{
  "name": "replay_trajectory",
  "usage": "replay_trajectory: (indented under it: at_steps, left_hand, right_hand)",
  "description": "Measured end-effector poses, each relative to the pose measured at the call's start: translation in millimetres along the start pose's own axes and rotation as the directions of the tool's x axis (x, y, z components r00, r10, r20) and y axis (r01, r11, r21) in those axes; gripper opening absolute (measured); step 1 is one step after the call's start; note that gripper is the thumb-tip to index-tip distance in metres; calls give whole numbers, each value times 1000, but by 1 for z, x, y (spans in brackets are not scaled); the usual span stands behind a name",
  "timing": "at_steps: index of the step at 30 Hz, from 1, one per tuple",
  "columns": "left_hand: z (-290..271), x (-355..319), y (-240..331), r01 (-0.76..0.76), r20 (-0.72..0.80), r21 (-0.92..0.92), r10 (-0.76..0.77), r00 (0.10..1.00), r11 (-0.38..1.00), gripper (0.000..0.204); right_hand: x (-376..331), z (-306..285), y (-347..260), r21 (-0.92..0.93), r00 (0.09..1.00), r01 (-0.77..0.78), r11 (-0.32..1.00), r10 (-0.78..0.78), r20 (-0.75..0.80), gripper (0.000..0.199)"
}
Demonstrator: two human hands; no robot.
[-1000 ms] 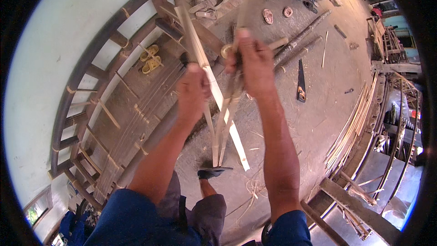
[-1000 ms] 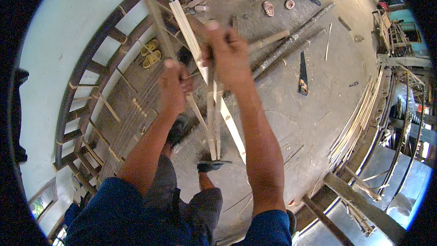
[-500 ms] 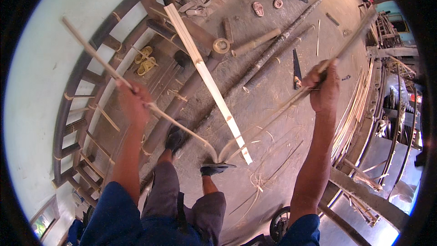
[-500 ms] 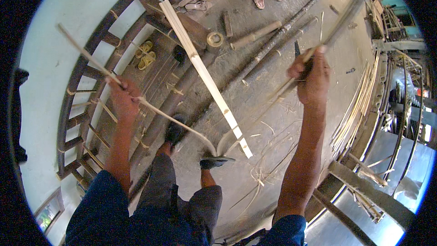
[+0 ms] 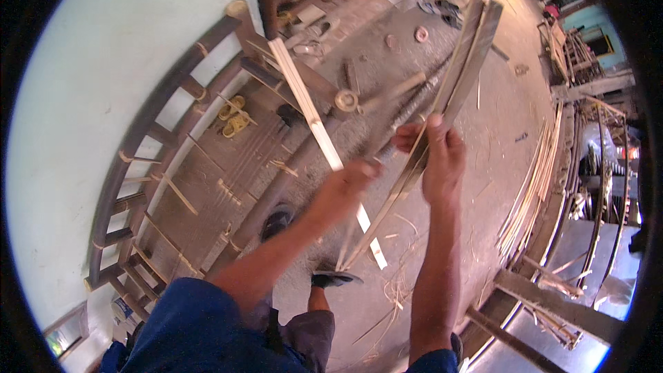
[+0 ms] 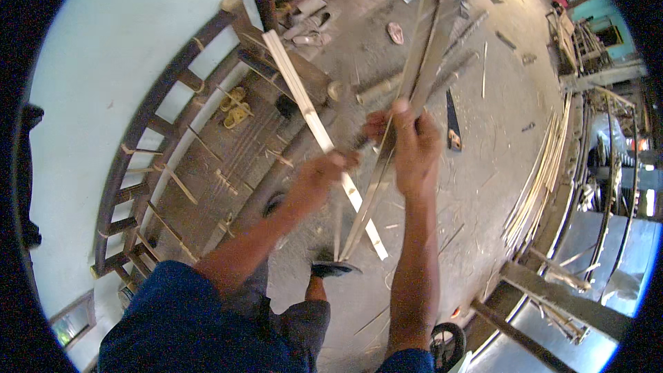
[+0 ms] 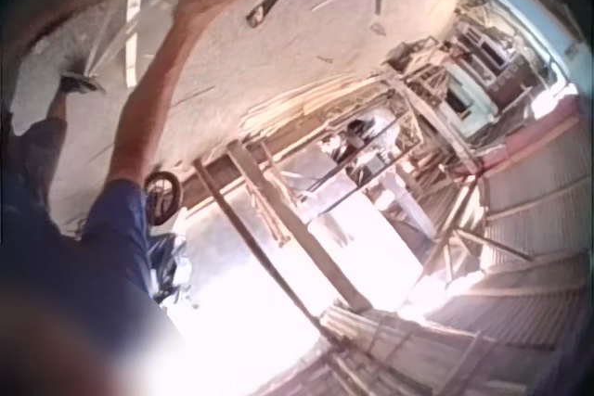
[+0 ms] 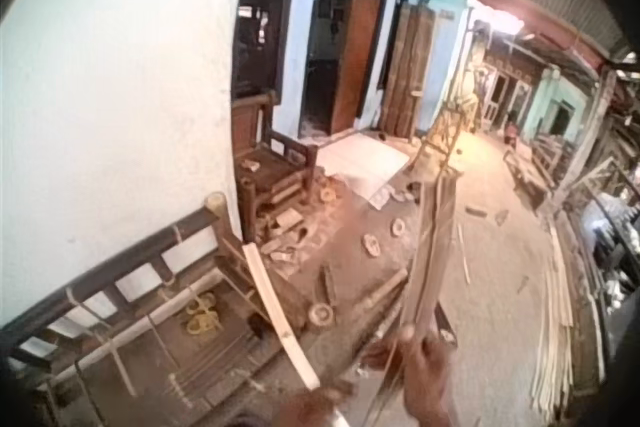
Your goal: The person uses a machete to split bamboo strips and then weaves them into the frame of a bamboo bench. The person repeatedly splits bamboo, measures fit, and ties the strips to the bench frame, working on multiple sections of the bench.
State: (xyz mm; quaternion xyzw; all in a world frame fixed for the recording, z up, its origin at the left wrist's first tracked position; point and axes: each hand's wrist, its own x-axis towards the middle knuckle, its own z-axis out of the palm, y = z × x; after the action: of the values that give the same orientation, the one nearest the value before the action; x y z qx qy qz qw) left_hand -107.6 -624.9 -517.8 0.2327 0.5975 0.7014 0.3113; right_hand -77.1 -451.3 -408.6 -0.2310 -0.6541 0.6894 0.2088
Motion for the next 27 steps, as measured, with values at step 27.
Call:
replay_trajectory:
  at_steps: [27]
  left_hand:
    - [139,-138,16,-124,87,172,110,990,977,50]
  right_hand:
    - [-134,-152,-304,-53,917,291,955,-294,-269,38]
